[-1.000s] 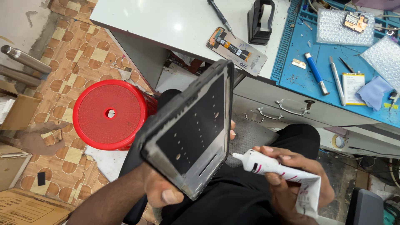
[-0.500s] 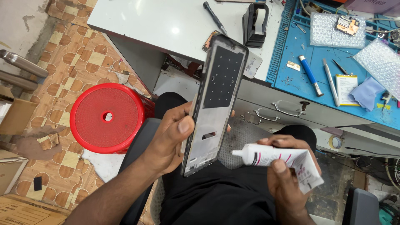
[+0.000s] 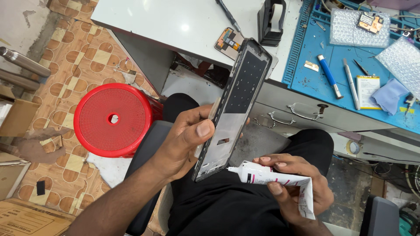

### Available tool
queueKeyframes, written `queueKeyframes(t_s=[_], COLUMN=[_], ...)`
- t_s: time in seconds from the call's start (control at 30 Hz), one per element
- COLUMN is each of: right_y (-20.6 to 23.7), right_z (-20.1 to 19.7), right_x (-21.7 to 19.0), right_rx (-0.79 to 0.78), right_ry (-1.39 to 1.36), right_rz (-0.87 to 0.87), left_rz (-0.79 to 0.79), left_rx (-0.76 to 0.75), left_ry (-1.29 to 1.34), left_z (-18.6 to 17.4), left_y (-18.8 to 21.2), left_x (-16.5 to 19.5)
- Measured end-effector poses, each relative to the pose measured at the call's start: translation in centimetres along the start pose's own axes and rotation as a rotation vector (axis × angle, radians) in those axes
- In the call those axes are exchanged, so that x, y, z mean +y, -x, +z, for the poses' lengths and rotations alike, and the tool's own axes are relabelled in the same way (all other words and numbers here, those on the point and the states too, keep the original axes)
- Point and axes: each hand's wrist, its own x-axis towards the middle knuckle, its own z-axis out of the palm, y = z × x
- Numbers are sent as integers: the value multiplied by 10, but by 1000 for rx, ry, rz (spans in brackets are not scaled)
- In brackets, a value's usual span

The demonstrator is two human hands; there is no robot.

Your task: The person scrapes residue from a small circuit board using a metal tool, then picks up a disassembled phone chassis and applies adhesive from a tube along the inner edges of the frame. The person rotates the chassis to reach different sides while continuing to apply the adhesive.

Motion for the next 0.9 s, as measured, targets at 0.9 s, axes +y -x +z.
queueKeyframes(t_s=[0.9], right_y=[-2], right_z=[2], right_x=[-3], right_rx=[12], right_ry=[79], right_rz=[-62], left_rz=[11], left_rx=[-30], left_ry=[56], left_z=[-1], left_y=[1], left_x=[-2])
